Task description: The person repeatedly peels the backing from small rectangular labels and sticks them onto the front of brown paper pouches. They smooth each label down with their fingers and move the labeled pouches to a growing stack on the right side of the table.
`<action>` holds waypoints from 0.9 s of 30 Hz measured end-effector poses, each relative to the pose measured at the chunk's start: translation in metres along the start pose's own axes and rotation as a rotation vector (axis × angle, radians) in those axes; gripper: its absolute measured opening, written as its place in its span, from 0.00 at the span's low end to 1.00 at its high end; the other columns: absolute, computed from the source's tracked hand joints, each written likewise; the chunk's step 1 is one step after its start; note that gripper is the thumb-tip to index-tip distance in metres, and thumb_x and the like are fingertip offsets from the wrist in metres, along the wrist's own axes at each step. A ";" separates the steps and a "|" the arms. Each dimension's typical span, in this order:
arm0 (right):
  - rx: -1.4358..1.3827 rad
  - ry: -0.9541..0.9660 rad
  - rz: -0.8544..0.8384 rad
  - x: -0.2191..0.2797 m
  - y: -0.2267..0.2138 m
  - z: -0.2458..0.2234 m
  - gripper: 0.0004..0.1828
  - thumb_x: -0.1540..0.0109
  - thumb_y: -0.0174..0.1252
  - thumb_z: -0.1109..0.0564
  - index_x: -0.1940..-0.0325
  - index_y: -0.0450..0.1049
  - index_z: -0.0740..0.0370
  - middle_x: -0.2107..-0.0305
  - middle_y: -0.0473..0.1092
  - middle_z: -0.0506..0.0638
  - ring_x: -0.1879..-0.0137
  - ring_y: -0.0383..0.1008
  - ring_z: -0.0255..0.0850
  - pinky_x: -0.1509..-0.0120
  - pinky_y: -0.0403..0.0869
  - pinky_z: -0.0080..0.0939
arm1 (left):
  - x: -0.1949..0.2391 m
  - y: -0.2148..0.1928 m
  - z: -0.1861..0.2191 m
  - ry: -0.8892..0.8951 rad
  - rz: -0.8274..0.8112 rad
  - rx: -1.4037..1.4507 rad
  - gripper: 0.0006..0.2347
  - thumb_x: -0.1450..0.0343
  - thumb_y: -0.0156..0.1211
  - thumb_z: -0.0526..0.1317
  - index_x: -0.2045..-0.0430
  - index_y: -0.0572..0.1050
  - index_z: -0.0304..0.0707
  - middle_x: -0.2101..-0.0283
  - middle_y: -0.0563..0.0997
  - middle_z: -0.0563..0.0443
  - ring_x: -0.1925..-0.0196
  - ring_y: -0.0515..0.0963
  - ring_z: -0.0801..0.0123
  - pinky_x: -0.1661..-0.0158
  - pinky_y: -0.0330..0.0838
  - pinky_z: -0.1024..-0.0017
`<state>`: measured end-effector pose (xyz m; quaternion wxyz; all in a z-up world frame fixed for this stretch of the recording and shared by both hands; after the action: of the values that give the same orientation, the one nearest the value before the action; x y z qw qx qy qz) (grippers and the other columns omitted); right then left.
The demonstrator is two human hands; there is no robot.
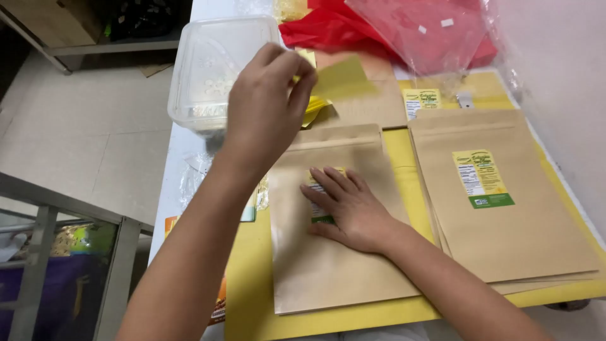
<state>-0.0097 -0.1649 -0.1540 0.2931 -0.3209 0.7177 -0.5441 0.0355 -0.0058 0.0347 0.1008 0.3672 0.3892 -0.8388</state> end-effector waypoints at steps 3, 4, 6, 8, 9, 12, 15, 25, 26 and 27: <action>-0.065 0.056 0.026 0.015 -0.010 0.002 0.35 0.31 0.36 0.33 0.23 0.57 0.47 0.26 0.49 0.59 0.21 0.42 0.54 0.23 0.40 0.62 | -0.028 0.064 -0.047 0.085 0.204 -0.327 0.06 0.30 0.57 0.33 0.76 0.71 0.49 0.71 0.74 0.59 0.69 0.70 0.59 0.67 0.60 0.62; -0.063 0.060 0.029 0.021 -0.012 0.005 0.35 0.31 0.36 0.33 0.23 0.57 0.47 0.26 0.49 0.59 0.21 0.42 0.54 0.23 0.40 0.62 | -0.032 0.078 -0.064 0.090 0.205 -0.323 0.06 0.30 0.57 0.33 0.76 0.71 0.49 0.71 0.74 0.59 0.69 0.70 0.59 0.67 0.60 0.62; -0.054 0.336 -0.075 0.035 -0.011 0.025 0.35 0.31 0.36 0.33 0.20 0.47 0.39 0.21 0.34 0.49 0.18 0.26 0.50 0.21 0.29 0.58 | -0.045 0.112 -0.097 0.066 0.149 -0.597 0.09 0.42 0.58 0.24 0.82 0.71 0.43 0.79 0.77 0.55 0.69 0.75 0.53 0.58 0.63 0.56; -0.069 0.455 -0.041 0.051 -0.009 0.042 0.37 0.32 0.41 0.33 0.20 0.48 0.42 0.22 0.35 0.53 0.18 0.30 0.54 0.21 0.37 0.59 | -0.049 0.128 -0.115 -0.016 0.014 -0.659 0.09 0.39 0.60 0.26 0.75 0.75 0.45 0.77 0.80 0.56 0.64 0.78 0.53 0.51 0.61 0.50; -0.087 0.566 -0.008 0.060 -0.009 0.053 0.39 0.33 0.46 0.33 0.21 0.49 0.46 0.22 0.35 0.57 0.19 0.34 0.59 0.22 0.45 0.61 | -0.053 0.139 -0.127 -0.100 -0.122 -0.725 0.11 0.37 0.63 0.27 0.69 0.80 0.47 0.74 0.83 0.56 0.59 0.81 0.52 0.45 0.58 0.45; -0.139 0.654 0.099 0.075 -0.012 0.068 0.42 0.36 0.55 0.36 0.25 0.53 0.58 0.29 0.52 0.54 0.26 0.50 0.56 0.27 0.57 0.59 | -0.057 0.153 -0.145 -0.262 -0.416 -0.784 0.10 0.32 0.55 0.27 0.78 0.77 0.47 0.74 0.81 0.55 0.51 0.77 0.53 0.34 0.43 0.28; -0.286 0.801 0.065 0.082 -0.023 0.066 0.50 0.39 0.60 0.34 0.22 0.49 0.59 0.40 0.57 0.58 0.32 0.57 0.55 0.30 0.63 0.54 | -0.051 0.154 -0.136 -0.175 -0.406 -0.810 0.12 0.32 0.55 0.33 0.57 0.78 0.45 0.54 0.80 0.48 0.43 0.73 0.50 0.36 0.47 0.27; -0.331 0.868 -0.042 0.077 -0.036 0.065 0.44 0.40 0.64 0.38 0.24 0.59 0.53 0.43 0.59 0.50 0.29 0.60 0.49 0.31 0.73 0.48 | 0.169 0.056 -0.082 -0.511 -0.867 -0.563 0.09 0.33 0.57 0.39 0.71 0.83 0.35 0.71 0.85 0.38 0.64 0.87 0.42 0.69 0.79 0.47; -0.363 0.865 0.011 0.077 -0.033 0.067 0.44 0.40 0.63 0.38 0.24 0.59 0.53 0.43 0.60 0.50 0.30 0.60 0.46 0.29 0.68 0.48 | 0.172 0.043 -0.069 -0.618 -0.787 -0.411 0.09 0.31 0.58 0.44 0.69 0.77 0.38 0.66 0.80 0.41 0.62 0.83 0.43 0.64 0.75 0.47; -0.395 0.856 0.063 0.076 -0.031 0.068 0.45 0.41 0.61 0.37 0.24 0.59 0.54 0.43 0.61 0.50 0.30 0.59 0.44 0.28 0.64 0.47 | 0.175 0.030 -0.055 -0.723 -0.696 -0.262 0.11 0.29 0.59 0.48 0.67 0.71 0.40 0.62 0.75 0.44 0.61 0.79 0.43 0.60 0.72 0.48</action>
<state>-0.0007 -0.2708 -0.1459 -0.0796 -0.0954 0.8732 -0.4713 -0.0452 0.0345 -0.1281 -0.0111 -0.1132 0.5303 -0.8402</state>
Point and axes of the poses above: each hand's wrist, its own x-axis away from the middle knuckle, its own y-axis out of the palm, z = x × y, the point moved 5 cm from there along -x, towards the middle knuckle
